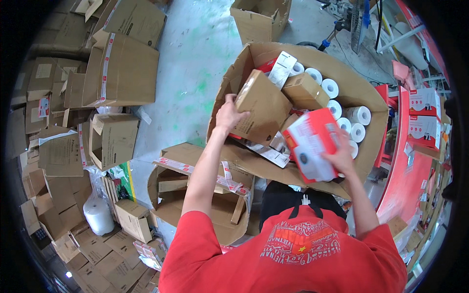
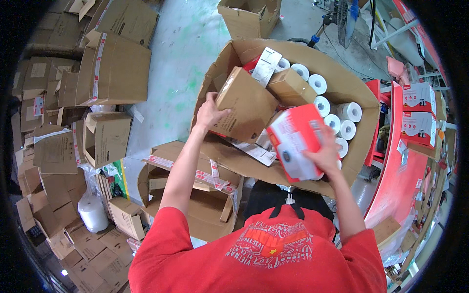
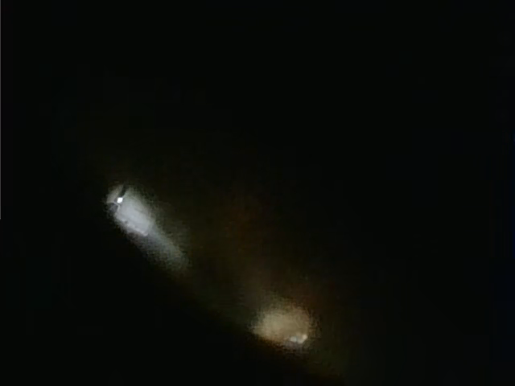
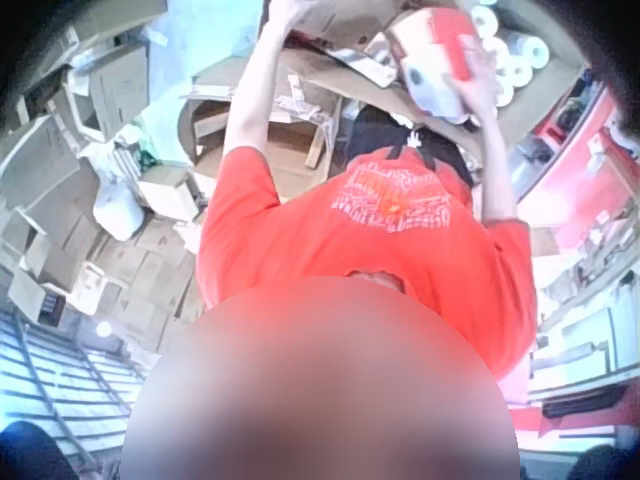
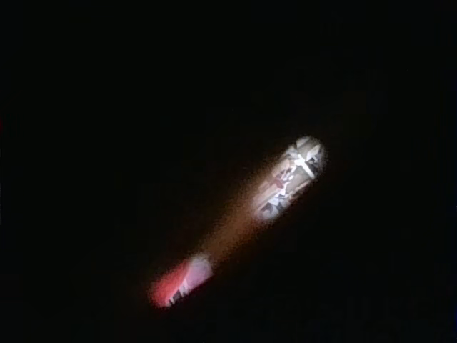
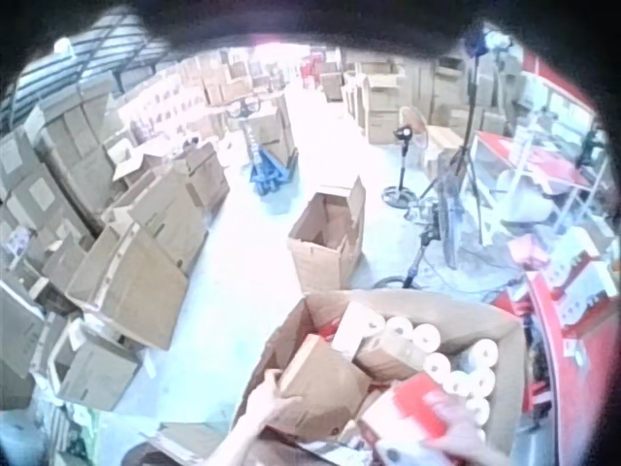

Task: The person packs items into cardboard boxes and pink poly mailers on a red work table. They use a tape dispenser to seal the packages and place shipping labels on them. The person repeatedly retrieves items from a large bin and moves sealed packages aside.

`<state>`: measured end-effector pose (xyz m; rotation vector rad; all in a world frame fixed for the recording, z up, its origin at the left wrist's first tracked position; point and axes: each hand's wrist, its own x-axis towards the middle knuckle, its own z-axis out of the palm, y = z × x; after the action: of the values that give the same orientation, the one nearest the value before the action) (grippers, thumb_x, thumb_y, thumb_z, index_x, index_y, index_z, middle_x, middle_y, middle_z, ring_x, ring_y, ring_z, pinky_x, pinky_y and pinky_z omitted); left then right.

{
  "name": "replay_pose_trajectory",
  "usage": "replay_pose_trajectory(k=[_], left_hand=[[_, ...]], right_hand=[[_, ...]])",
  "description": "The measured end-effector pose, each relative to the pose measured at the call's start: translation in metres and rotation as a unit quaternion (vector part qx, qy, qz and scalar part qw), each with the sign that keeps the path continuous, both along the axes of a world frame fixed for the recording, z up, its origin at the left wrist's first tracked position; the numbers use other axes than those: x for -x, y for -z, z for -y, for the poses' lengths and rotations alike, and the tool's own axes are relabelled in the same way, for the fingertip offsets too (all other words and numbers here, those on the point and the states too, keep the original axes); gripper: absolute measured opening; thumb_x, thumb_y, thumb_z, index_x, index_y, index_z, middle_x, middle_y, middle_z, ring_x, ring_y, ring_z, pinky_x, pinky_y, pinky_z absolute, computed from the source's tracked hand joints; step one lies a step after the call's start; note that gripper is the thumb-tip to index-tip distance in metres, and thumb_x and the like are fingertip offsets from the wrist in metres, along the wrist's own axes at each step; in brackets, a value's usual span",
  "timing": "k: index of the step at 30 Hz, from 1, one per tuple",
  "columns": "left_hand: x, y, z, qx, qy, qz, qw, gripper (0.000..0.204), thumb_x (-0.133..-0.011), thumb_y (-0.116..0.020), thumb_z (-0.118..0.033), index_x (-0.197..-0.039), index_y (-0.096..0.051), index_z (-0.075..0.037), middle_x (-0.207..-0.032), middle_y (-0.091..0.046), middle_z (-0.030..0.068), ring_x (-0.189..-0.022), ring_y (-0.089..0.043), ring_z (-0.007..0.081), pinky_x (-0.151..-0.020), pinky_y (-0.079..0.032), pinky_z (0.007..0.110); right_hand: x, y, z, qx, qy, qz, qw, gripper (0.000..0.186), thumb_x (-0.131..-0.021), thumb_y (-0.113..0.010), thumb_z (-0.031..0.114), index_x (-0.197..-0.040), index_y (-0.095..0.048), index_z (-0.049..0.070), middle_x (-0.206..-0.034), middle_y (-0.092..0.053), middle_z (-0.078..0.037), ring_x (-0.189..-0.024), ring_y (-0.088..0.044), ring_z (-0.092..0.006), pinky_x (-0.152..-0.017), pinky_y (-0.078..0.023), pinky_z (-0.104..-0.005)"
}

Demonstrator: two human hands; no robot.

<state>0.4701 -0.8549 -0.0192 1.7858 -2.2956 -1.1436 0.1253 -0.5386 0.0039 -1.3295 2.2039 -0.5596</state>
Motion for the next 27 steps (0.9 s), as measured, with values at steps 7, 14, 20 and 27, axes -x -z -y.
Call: replay_pose_trajectory(k=[7, 14, 20, 27], left_hand=[[0.056, -0.154, 0.024, 0.032, 0.057, -0.158, 0.985, 0.063, -0.09, -0.085, -0.045, -0.132, -0.068, -0.002, -0.126, -0.079, 0.0176, -0.115, -0.077, 0.03, -0.098, -0.059, 0.043], [0.107, -0.069, 0.066, -0.297, 0.063, -0.566, 0.766, 0.053, -0.12, -0.048, -0.048, -0.14, -0.067, -0.003, -0.126, -0.076, 0.0048, -0.103, -0.073, 0.0141, -0.092, -0.057, 0.032], [0.012, 0.05, 0.0, -0.101, -0.016, -0.183, 0.978, 0.034, -0.117, -0.057, -0.033, -0.114, -0.073, -0.003, -0.091, -0.074, 0.0046, -0.089, -0.07, 0.0127, -0.083, -0.056, 0.034], [0.015, 0.166, -0.112, -0.235, 0.289, -0.025, 0.928, 0.048, -0.105, -0.068, -0.025, -0.142, -0.064, 0.005, -0.137, -0.07, 0.0272, -0.133, -0.066, 0.044, -0.113, -0.052, 0.049]], right_hand=[[0.111, -0.009, -0.086, 0.155, 0.425, 0.422, 0.786, 0.085, -0.107, -0.062, 0.06, -0.173, -0.034, 0.014, -0.168, -0.047, -0.015, -0.148, -0.054, -0.0332, -0.118, -0.05, -0.0514], [-0.09, 0.096, -0.055, -0.192, 0.114, 0.318, 0.922, 0.036, -0.104, -0.073, 0.028, -0.129, -0.071, 0.002, -0.129, -0.074, -0.015, -0.091, -0.078, -0.0253, -0.078, -0.063, -0.0371], [-0.128, 0.203, 0.124, -0.014, -0.252, -0.147, 0.956, 0.048, -0.09, -0.079, 0.025, -0.131, -0.069, 0.003, -0.15, -0.062, -0.023, -0.145, -0.054, -0.039, -0.124, -0.04, -0.054], [-0.067, 0.231, 0.15, -0.262, -0.386, -0.146, 0.872, 0.081, -0.085, -0.087, 0.05, -0.149, -0.059, 0.009, -0.152, -0.057, -0.015, -0.148, -0.049, -0.0342, -0.129, -0.029, -0.064]])
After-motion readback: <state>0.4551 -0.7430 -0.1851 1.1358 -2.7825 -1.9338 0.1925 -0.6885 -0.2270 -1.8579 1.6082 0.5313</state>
